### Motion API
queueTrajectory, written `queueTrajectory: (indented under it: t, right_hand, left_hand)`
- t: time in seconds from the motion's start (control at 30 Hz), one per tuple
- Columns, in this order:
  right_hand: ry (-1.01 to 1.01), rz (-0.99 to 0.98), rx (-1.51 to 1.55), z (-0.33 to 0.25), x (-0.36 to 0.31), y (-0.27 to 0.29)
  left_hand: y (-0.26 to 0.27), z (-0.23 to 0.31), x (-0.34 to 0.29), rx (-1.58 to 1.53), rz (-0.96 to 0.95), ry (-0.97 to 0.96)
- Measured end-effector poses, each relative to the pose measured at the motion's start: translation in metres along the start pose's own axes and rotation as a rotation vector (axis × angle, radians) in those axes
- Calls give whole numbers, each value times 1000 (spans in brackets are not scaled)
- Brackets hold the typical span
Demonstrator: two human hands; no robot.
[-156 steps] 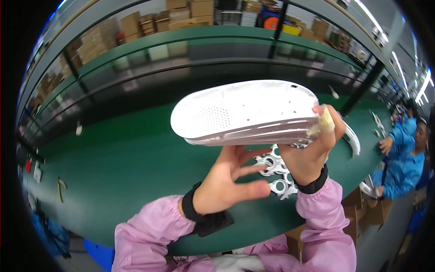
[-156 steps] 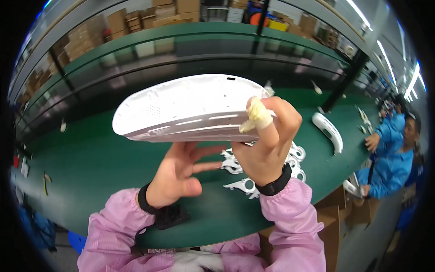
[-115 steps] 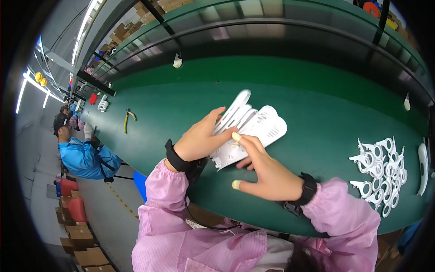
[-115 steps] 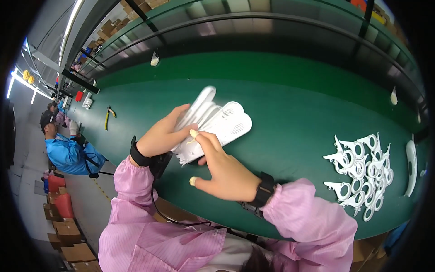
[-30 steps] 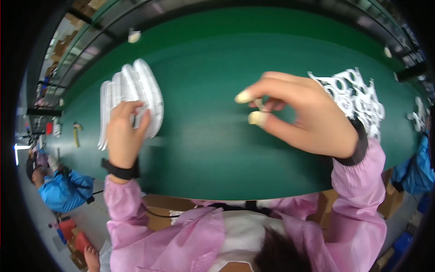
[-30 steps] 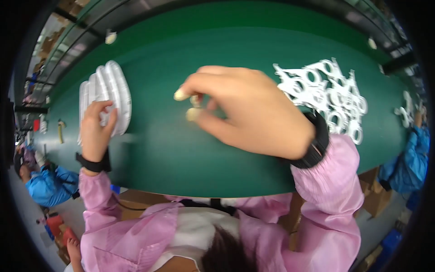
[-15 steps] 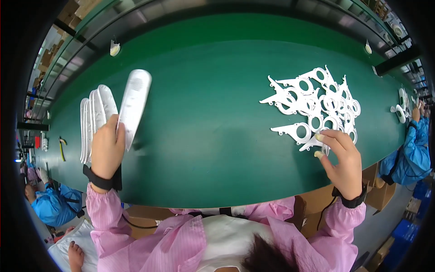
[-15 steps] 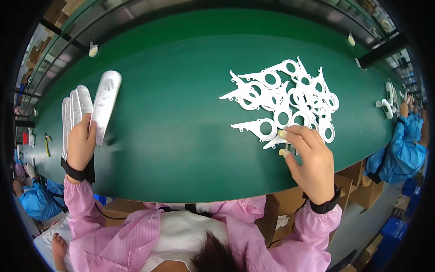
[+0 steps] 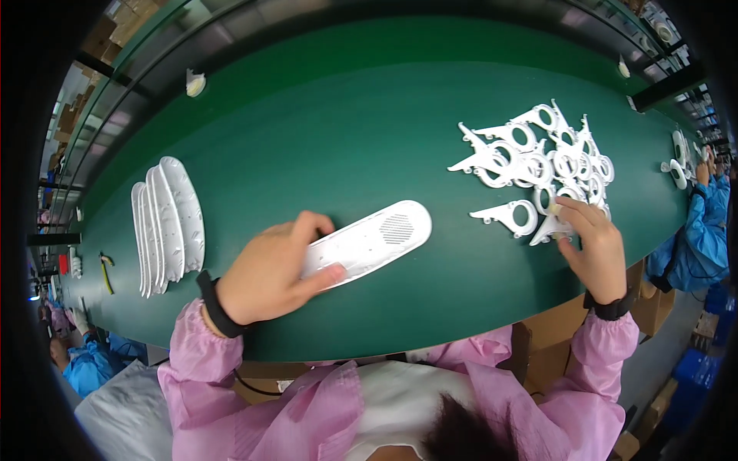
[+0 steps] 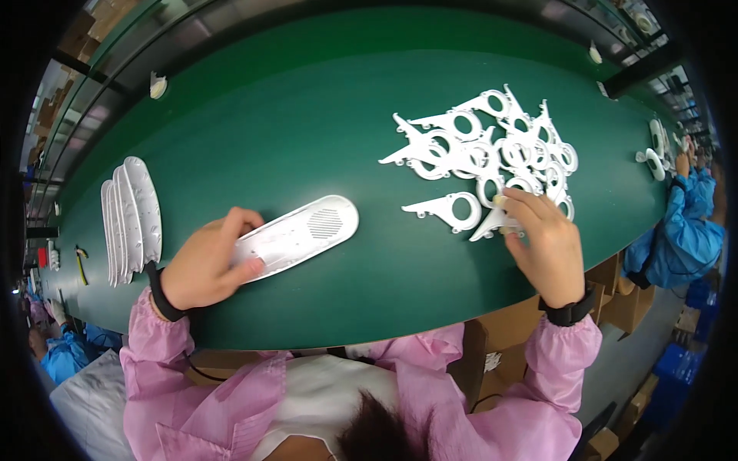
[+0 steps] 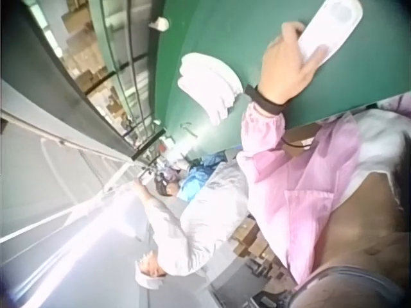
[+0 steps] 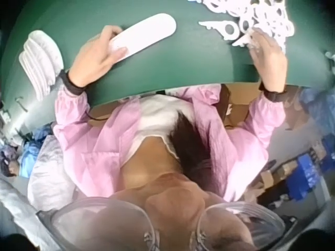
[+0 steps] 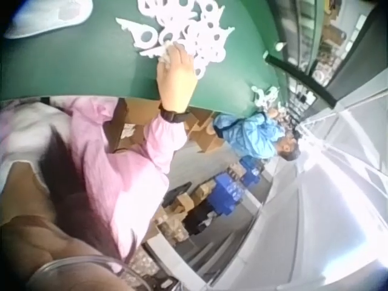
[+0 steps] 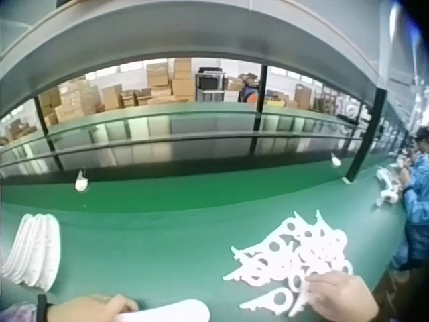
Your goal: The person is assembling white plastic covers for a device on a factory line, including applying glue and attaching mesh or filter components.
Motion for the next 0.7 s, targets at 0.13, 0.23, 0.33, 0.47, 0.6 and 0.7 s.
queueTrajectory:
  t: [0.13,0.23,0.33,0.47,0.6,0.7]
  right_hand:
    - [72,34,-59,-3,1,3]
    - [-31,-18,-34,4,1,1]
    - [-127,175,195,-16,11,13]
    - [50,29,287,-85,43,1]
    - [193,-123,225,-134,75,-28]
    - [342,-5,279,-157,82,-29]
  left_hand:
    - [4,13,-1,160,15,-102]
    - [2,7,-3,125,3,-116]
    - [1,-3,-5,14,3,-84]
    - [-3,-2,-7,10,39,-160]
    - [-10,-3,-2,25,30,-152]
    - [-15,-5,0,21,-1,-150]
Point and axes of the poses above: each hand's wrist, its own x-axis towards the middle knuckle, its own y-axis out of the back of the hand, z = x × y, the point moved 10 cm from there along x, towards the middle knuckle, and after that the axes turned 6 degrees about y, right-handed, at the moved point
